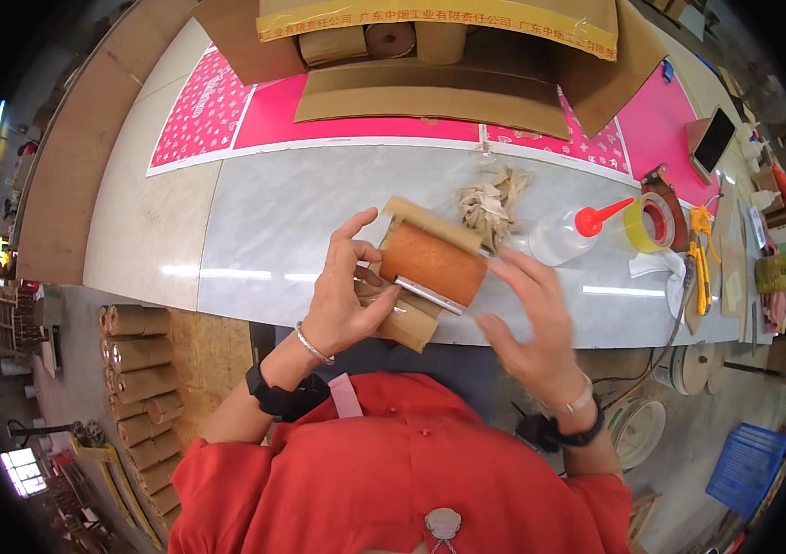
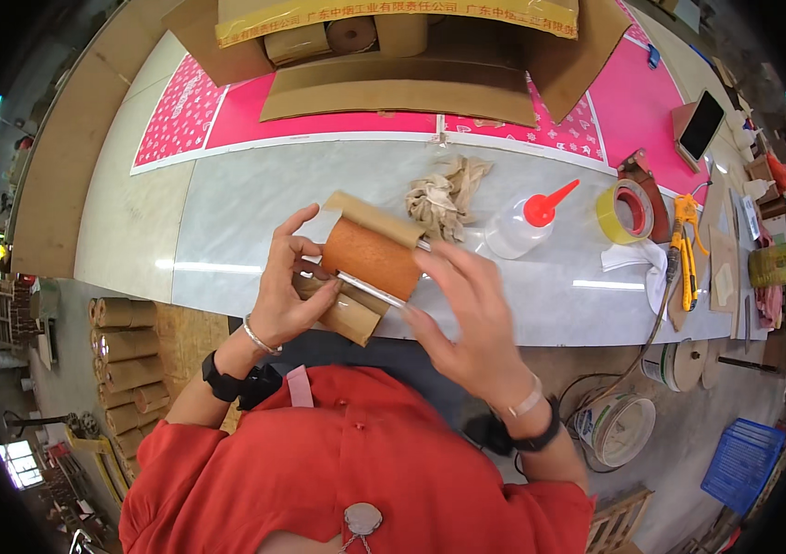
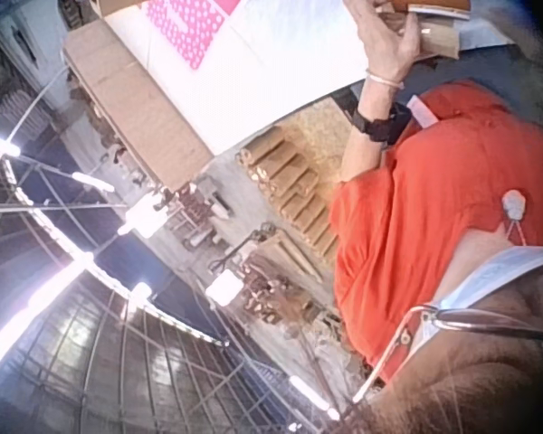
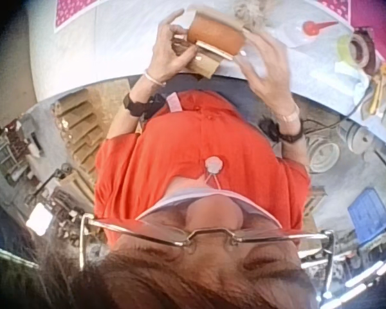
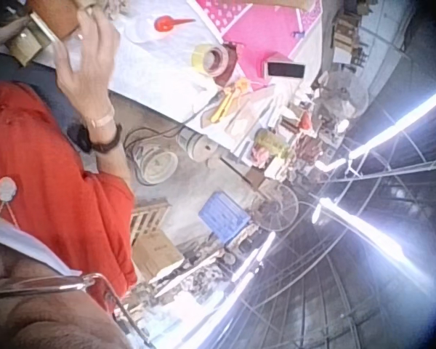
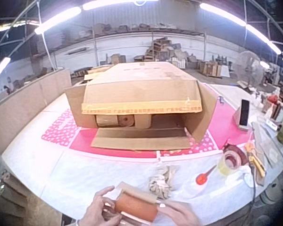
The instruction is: The recorder cleans a wooden cylinder, wraps it in brown paper, trims the excess paper with a utility knife, and secures the wrap with adhesive tape.
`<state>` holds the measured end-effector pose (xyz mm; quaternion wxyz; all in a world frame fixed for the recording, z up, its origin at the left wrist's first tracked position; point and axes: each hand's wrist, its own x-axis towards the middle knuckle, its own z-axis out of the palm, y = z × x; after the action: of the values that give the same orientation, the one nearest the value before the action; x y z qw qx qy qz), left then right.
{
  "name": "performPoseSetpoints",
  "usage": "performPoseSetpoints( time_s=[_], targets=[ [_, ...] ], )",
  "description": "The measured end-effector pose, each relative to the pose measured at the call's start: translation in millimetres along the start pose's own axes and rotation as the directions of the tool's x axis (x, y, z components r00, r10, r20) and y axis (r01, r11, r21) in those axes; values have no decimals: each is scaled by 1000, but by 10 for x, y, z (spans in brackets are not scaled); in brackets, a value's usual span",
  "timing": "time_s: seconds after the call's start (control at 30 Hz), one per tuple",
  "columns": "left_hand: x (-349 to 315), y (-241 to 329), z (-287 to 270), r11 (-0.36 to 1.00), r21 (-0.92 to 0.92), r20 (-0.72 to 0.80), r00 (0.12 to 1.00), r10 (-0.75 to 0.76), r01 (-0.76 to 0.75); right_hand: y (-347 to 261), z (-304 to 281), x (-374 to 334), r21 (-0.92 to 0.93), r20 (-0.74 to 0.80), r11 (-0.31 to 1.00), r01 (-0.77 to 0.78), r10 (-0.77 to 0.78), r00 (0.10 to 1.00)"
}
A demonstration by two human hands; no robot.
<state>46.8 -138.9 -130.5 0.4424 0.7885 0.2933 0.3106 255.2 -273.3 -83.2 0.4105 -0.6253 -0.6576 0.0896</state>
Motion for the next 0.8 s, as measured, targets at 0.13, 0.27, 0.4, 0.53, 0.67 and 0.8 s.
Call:
performPoseSetpoints(
  time_s=[0.13, 0.27, 0.4, 0.53, 0.67, 0.8],
  targets=[
    [-74, -28, 17, 987, -131, 36, 996, -87, 91, 252, 492, 178, 85, -83, 992, -95, 102, 991],
    [-258, -121, -5, 995, -86, 98, 994, -41, 50, 317, 558, 227, 356, -71, 898, -258, 301, 951],
    [-359, -109, -72, 990, -135, 99, 995, -31, 45, 303, 583, 251, 343, -47, 895, -284, 318, 947],
    [-383, -103, -134, 978, -135, 212, 969, -126, 156, 230, 591, 185, 272, -73, 925, -267, 296, 952],
    [-494, -185, -70, 984, -158, 179, 982, -58, 87, 131, 533, 44, 174, -84, 939, -297, 314, 946],
    [-520, -214, -102, 981, -188, 198, 980, -7, 45, 55, 428, 22, -34, 238, 995, -95, 100, 966]
  ],
)
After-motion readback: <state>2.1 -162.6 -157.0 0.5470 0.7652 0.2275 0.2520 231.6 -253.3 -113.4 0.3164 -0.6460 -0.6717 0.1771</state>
